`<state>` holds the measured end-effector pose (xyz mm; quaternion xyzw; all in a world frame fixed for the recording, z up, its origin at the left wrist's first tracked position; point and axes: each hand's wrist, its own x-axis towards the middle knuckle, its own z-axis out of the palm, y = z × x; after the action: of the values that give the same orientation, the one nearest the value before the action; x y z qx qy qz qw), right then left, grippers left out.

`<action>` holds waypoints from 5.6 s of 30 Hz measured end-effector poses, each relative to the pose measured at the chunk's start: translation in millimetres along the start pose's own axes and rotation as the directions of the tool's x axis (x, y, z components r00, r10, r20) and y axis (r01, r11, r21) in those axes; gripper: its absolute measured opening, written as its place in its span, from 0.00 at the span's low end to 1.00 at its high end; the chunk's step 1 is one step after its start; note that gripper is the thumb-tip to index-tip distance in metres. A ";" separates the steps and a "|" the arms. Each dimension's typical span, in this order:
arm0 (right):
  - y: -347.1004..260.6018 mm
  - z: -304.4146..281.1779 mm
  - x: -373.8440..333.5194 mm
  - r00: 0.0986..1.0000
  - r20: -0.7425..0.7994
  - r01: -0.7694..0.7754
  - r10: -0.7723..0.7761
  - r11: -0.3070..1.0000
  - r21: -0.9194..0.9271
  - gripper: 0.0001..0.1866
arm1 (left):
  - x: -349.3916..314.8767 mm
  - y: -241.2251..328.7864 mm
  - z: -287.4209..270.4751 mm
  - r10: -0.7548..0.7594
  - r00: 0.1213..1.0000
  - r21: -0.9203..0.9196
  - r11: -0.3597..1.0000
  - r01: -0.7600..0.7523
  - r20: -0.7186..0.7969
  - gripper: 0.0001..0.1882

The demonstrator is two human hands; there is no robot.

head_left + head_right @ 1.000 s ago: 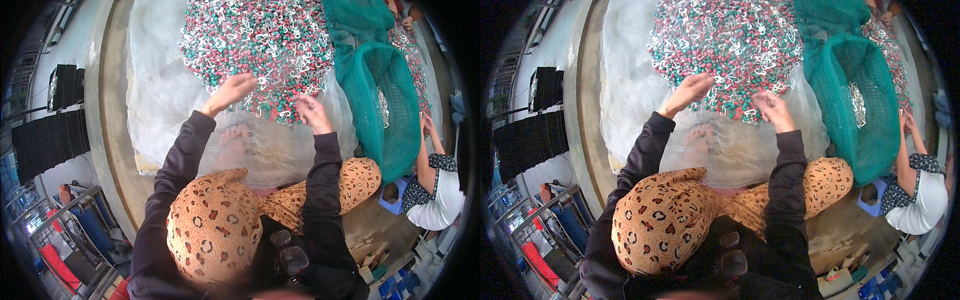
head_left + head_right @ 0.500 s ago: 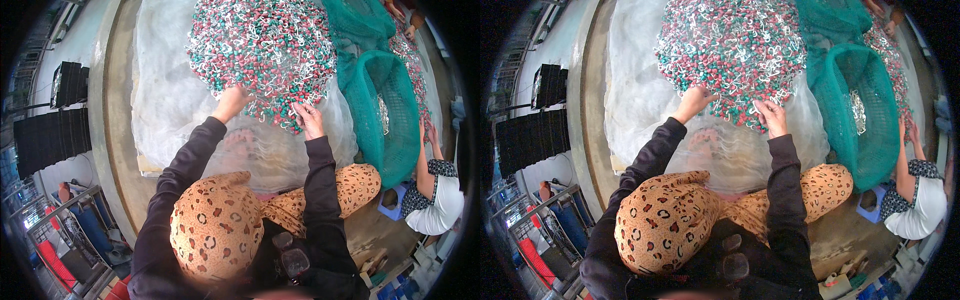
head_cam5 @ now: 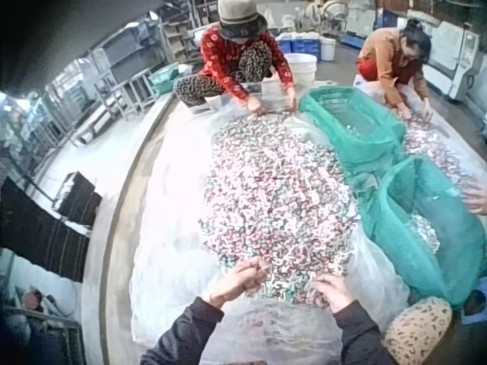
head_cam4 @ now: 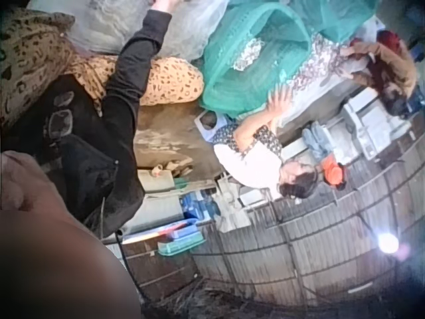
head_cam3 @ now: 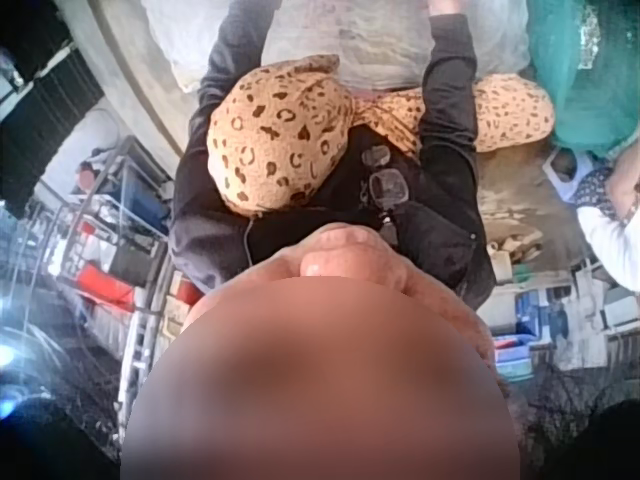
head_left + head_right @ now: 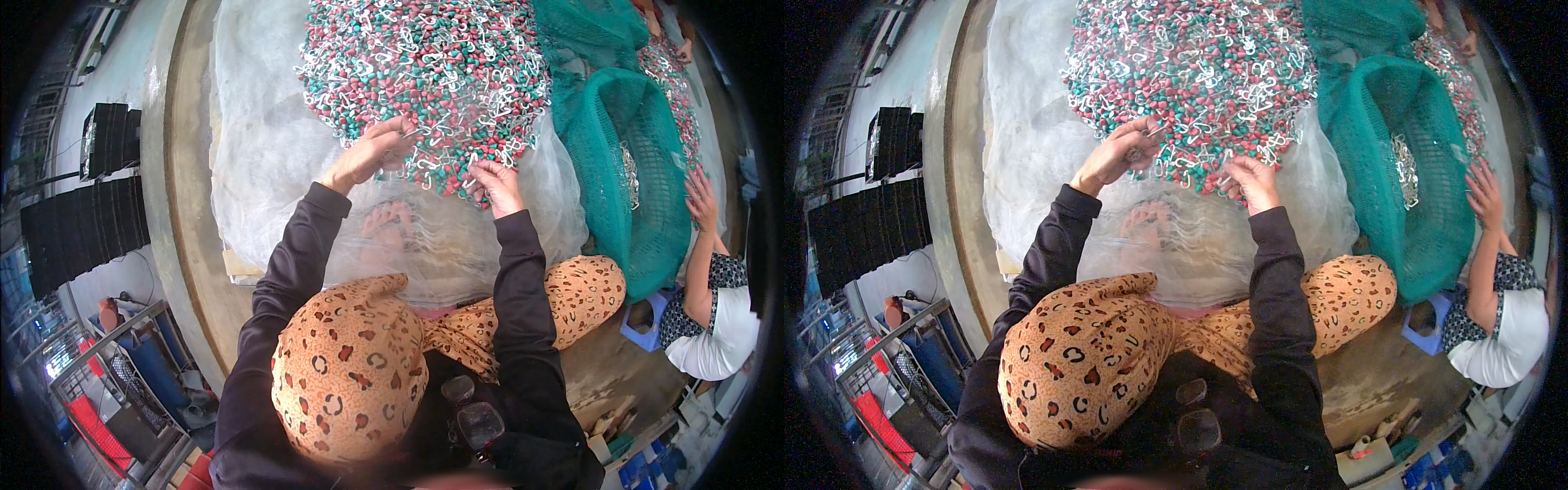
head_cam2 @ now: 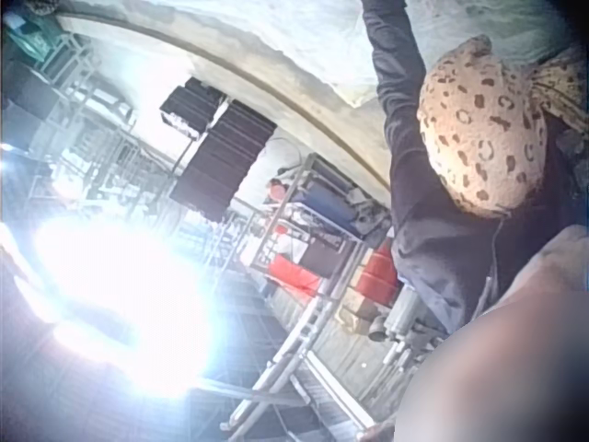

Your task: The person sits on the floor and sorts small plastic clips from a large pile, separating them by hand and placing them into green baskets. Other workers are visible nearby performing similar sorting tasks.

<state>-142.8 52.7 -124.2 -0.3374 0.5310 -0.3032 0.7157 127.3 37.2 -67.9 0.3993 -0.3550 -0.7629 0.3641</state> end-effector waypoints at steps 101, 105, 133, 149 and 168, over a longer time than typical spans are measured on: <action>-47.1 28.3 17.8 0.916 0.395 -0.220 0.074 0.914 0.341 0.12 | 27.5 26.4 49.2 0.047 0.972 0.300 0.954 0.025 -0.230 0.07; -50.4 21.2 21.6 0.969 0.241 -0.067 0.052 0.996 0.053 0.12 | 21.6 26.6 43.8 0.254 0.964 0.967 0.253 0.012 -0.078 0.08; -64.9 -3.9 19.2 0.961 0.276 -0.075 0.018 0.978 0.195 0.16 | 34.3 -36.9 9.5 0.213 0.970 0.839 0.543 -0.019 -0.116 0.08; -43.4 20.3 26.9 0.964 0.254 0.229 -0.085 0.750 -0.620 0.11 | 19.3 -43.0 -28.0 0.102 0.989 0.972 0.218 0.086 -0.110 0.10; -42.4 41.8 12.7 0.867 0.497 -0.225 -0.011 0.883 0.412 0.11 | 6.7 23.3 71.3 0.487 0.863 0.912 0.402 -0.084 -0.136 0.18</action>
<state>-102.4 24.3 -88.4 -0.1936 0.2661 -0.2833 0.9008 69.0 38.2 -20.3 0.6001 -0.6833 -0.2959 0.2924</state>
